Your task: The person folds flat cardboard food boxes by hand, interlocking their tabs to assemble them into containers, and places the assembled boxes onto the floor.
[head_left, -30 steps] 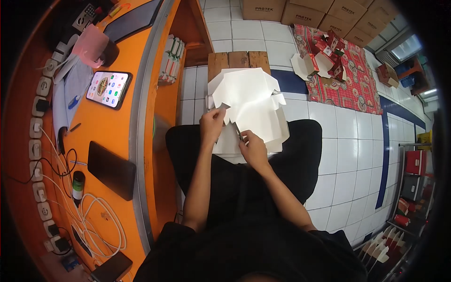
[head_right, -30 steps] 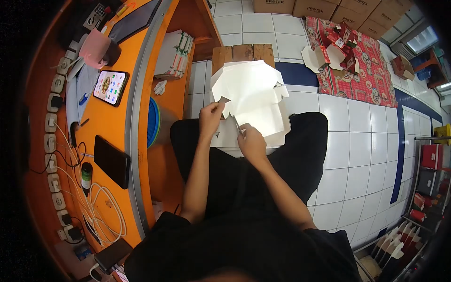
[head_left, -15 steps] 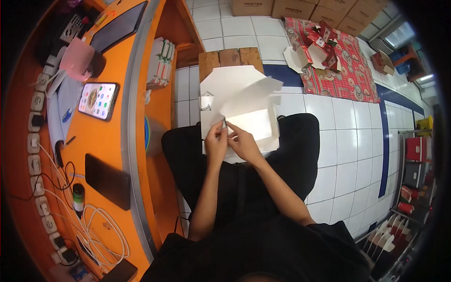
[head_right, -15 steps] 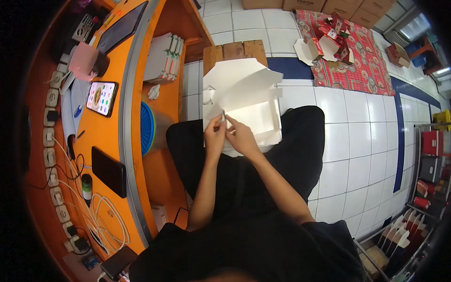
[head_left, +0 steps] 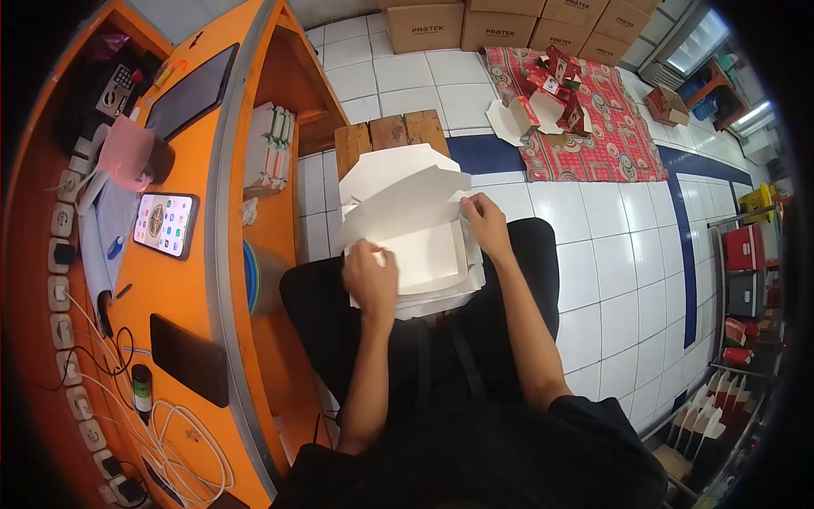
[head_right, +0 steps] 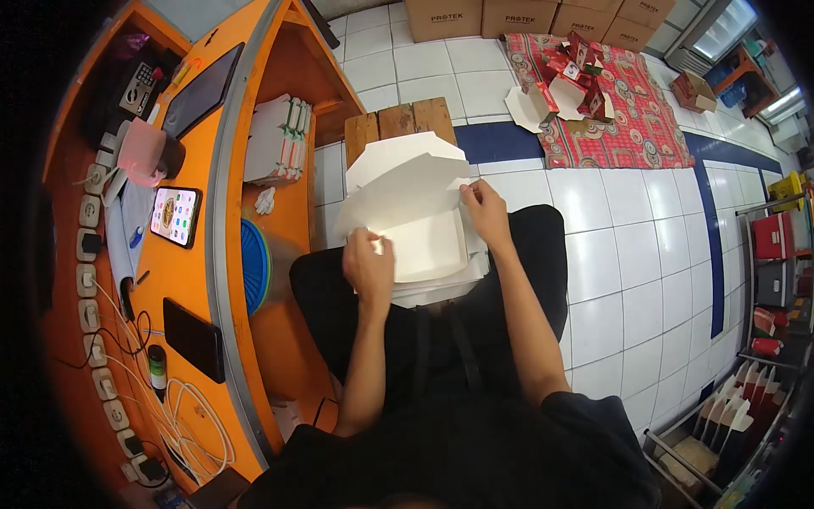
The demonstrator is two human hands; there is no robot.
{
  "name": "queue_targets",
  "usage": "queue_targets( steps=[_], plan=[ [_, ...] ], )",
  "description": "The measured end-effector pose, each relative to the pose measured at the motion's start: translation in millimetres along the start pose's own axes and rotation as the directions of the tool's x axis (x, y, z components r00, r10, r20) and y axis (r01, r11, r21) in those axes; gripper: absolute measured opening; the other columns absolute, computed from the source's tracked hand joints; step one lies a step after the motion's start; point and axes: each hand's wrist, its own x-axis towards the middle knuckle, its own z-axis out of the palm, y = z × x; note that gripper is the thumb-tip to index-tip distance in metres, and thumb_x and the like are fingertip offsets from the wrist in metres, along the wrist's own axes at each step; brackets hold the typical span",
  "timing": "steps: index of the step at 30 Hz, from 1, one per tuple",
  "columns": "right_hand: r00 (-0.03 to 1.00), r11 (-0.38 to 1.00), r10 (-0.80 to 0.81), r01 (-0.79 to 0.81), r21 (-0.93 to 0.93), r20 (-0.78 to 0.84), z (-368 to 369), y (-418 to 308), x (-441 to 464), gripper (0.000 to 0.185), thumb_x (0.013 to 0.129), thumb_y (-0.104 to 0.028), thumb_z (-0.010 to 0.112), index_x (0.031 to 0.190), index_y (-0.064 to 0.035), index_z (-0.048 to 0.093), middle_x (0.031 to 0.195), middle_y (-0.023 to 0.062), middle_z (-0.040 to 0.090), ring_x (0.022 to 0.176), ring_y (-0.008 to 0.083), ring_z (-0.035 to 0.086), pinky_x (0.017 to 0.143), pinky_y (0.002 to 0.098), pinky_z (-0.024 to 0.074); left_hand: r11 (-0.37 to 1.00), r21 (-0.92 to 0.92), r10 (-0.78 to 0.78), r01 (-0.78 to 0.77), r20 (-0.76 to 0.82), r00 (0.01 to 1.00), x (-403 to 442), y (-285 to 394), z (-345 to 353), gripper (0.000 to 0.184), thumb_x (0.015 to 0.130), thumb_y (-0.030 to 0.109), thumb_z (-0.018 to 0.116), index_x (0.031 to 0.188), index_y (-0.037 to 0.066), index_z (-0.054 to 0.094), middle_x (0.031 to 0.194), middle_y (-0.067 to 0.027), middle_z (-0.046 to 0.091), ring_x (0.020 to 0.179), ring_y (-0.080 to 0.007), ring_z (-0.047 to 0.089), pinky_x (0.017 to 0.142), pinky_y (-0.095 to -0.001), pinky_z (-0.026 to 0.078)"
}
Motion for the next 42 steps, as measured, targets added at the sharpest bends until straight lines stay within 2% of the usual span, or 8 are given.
queue_targets(
  steps=[4,10,20,23,32,34,39,42],
  plan=[
    [0.999,0.997,-0.009,0.005,-0.078,-0.049,9,-15,-18,0.032,0.101,-0.031,0.068,0.096,0.0008,0.072,0.076,0.0116,0.073,0.069,0.0179,0.068,0.067,0.034,0.0528,0.942,-0.289,0.015,0.172,0.546,0.838,-7,42,21,0.042,0.088,0.04,0.076,0.102,0.001,0.073,0.084,-0.0145,0.076,0.082,-0.0353,0.074,0.079,-0.0449,0.057],
    [1.0,0.978,0.004,-0.009,-0.208,-0.024,6,-38,-24,0.031,0.094,-0.031,0.072,0.089,-0.0005,0.074,0.076,0.0185,0.075,0.071,0.0355,0.075,0.068,0.0431,0.0573,0.826,-0.35,-0.039,0.441,0.745,0.666,0,48,59,0.042,0.091,0.036,0.074,0.105,-0.004,0.076,0.087,-0.0162,0.078,0.078,-0.0232,0.077,0.073,-0.0335,0.059],
    [0.995,0.989,0.037,-0.024,-0.146,0.087,13,-23,-8,0.028,0.088,-0.026,0.073,0.089,0.002,0.074,0.076,0.018,0.075,0.071,0.0317,0.076,0.073,0.0405,0.0593,0.773,-0.373,-0.083,0.513,0.743,0.664,8,45,74,0.03,0.097,0.018,0.068,0.105,-0.011,0.073,0.082,-0.0147,0.075,0.073,-0.02,0.076,0.065,-0.0317,0.062],
    [0.993,0.991,0.027,-0.012,-0.134,0.111,15,-21,-9,0.026,0.088,-0.023,0.072,0.088,0.0031,0.074,0.077,0.0207,0.075,0.072,0.035,0.075,0.074,0.042,0.0592,0.569,-0.474,-0.121,0.672,0.76,0.638,4,38,83,0.026,0.099,0.015,0.065,0.105,-0.009,0.073,0.091,-0.0147,0.075,0.076,-0.0216,0.076,0.067,-0.0328,0.064],
    [0.925,0.838,-0.16,0.311,-0.448,0.344,7,-17,-37,0.029,0.094,-0.024,0.069,0.106,0.0028,0.071,0.09,0.0198,0.076,0.081,0.0361,0.075,0.078,0.0432,0.0576,0.493,-0.606,-0.097,0.625,0.675,0.732,-3,24,90,0.021,0.101,0.011,0.062,0.1,-0.009,0.068,0.087,-0.0154,0.072,0.07,-0.0228,0.075,0.06,-0.0345,0.066],
    [0.944,0.98,-0.155,0.184,-0.075,0.292,5,-25,-43,0.046,0.092,-0.025,0.067,0.127,0.0046,0.061,0.103,0.03,0.071,0.094,0.0428,0.071,0.083,0.0478,0.0538,0.374,-0.638,-0.046,0.673,0.712,0.7,1,27,80,0.019,0.102,0.011,0.062,0.101,-0.008,0.068,0.089,-0.0154,0.072,0.07,-0.0226,0.075,0.061,-0.0348,0.066],
    [0.756,0.916,0.278,-0.395,0.075,0.593,-11,-38,-44,0.062,0.103,-0.044,0.046,0.15,-0.0047,0.049,0.143,0.0169,0.059,0.12,0.0258,0.062,0.09,0.0434,0.0537,0.698,-0.539,0.073,0.471,0.708,0.702,18,45,18,0.054,0.11,0.04,0.05,0.128,-0.008,0.066,0.12,-0.0222,0.072,0.083,-0.025,0.076,0.074,-0.0329,0.061],
    [0.95,0.933,0.151,-0.227,0.277,0.272,-45,-15,10,0.057,0.105,-0.053,0.047,0.139,-0.0092,0.06,0.126,0.0079,0.066,0.109,0.0193,0.065,0.092,0.0364,0.0528,0.614,-0.715,0.085,0.334,0.481,0.872,22,49,-27,0.038,0.109,0.029,0.055,0.114,-0.005,0.071,0.108,-0.0144,0.075,0.078,-0.0183,0.072,0.072,-0.0302,0.059]
  ],
)
